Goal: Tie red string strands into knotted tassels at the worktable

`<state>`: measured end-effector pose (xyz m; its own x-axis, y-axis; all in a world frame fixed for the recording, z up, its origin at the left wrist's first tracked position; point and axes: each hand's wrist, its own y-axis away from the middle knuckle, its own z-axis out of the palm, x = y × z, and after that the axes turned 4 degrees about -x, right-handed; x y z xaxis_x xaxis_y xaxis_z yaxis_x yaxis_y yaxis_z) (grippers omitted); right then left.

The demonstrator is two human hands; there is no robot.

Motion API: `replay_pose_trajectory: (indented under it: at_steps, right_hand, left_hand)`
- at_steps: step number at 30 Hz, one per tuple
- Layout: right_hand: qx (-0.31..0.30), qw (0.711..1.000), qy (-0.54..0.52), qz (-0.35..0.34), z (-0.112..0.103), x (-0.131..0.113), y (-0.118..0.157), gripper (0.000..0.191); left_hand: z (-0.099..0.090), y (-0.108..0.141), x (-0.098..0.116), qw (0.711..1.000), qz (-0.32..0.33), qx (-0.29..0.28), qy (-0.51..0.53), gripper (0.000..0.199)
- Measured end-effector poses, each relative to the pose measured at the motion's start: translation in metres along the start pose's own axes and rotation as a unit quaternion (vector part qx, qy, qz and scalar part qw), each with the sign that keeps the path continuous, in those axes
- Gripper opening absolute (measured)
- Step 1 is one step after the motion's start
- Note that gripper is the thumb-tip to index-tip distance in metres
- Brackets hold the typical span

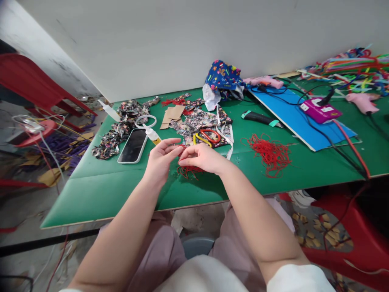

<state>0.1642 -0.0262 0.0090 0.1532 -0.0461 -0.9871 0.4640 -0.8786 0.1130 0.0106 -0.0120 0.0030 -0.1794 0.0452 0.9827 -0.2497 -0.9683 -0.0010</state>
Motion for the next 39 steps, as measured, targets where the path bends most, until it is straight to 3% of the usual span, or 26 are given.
replay_pose_trajectory:
  at_steps: [11,23,31,39]
  right_hand:
    - [0.035,0.999,-0.030,-0.018,0.007,0.004,-0.006,0.020]
    - [-0.045,0.991,0.128,-0.014,-0.001,-0.006,0.006,0.015]
    - [-0.145,0.980,0.139,-0.007,-0.008,-0.004,0.010,0.018]
    - [-0.179,0.971,0.159,-0.011,-0.008,-0.004,0.009,0.018]
  left_hand:
    - [0.000,0.000,-0.001,0.997,-0.035,-0.003,0.065,0.031]
    - [-0.001,-0.001,0.001,0.993,-0.073,0.007,0.093,0.030]
    - [-0.003,-0.002,-0.001,0.988,-0.094,0.007,0.121,0.028]
    - [-0.001,-0.001,-0.001,0.984,-0.098,0.003,0.146,0.033]
